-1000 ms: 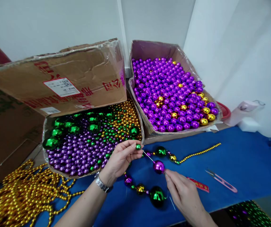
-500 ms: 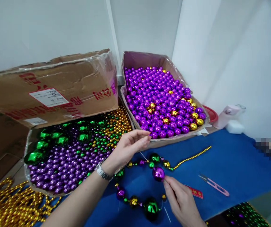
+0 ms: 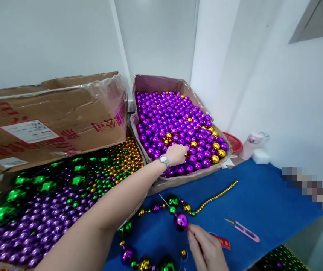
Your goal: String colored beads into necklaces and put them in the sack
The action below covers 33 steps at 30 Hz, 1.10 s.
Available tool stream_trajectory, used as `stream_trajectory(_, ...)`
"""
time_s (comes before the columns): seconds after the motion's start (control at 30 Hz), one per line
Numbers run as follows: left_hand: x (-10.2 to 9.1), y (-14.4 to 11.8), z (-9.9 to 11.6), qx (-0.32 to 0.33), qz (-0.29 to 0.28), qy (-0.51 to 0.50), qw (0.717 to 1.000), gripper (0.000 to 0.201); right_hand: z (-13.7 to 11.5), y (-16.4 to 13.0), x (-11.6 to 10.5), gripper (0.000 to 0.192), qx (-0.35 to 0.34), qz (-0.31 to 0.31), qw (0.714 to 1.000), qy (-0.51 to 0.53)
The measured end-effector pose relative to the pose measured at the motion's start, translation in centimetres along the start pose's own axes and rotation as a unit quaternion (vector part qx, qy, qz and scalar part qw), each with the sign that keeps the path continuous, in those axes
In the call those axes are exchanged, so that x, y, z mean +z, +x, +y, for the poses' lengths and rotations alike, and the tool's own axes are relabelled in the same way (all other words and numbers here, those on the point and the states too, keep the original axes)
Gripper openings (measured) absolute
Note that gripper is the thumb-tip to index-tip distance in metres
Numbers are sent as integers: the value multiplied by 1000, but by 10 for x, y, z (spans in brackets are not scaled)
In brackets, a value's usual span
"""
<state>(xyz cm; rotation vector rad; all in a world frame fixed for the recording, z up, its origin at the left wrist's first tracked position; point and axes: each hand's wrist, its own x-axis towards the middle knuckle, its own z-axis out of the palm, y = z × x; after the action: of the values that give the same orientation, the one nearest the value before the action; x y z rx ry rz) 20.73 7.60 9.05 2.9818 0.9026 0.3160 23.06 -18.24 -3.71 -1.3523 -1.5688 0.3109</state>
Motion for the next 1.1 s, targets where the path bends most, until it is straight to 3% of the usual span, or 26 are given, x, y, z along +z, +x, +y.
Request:
stream_trajectory(0.17, 7, 13, -1, -12, -39, 49, 998, 23, 1, -3, -9, 19, 22, 2, 1000, 5)
stream_trajectory(0.53, 5, 1, -8, -3, -90, 83, 992, 33, 2, -2, -12, 17, 49, 0, 999, 20)
stream_trajectory(0.9, -3, -10, -22, -20, -54, 60, 996, 32, 2, 2, -11, 15, 54, 6, 998, 16)
stream_trajectory(1.1, 7, -2, -6, -13, -32, 84, 996, 39, 1, 4, -3, 16, 11, 20, 1000, -12)
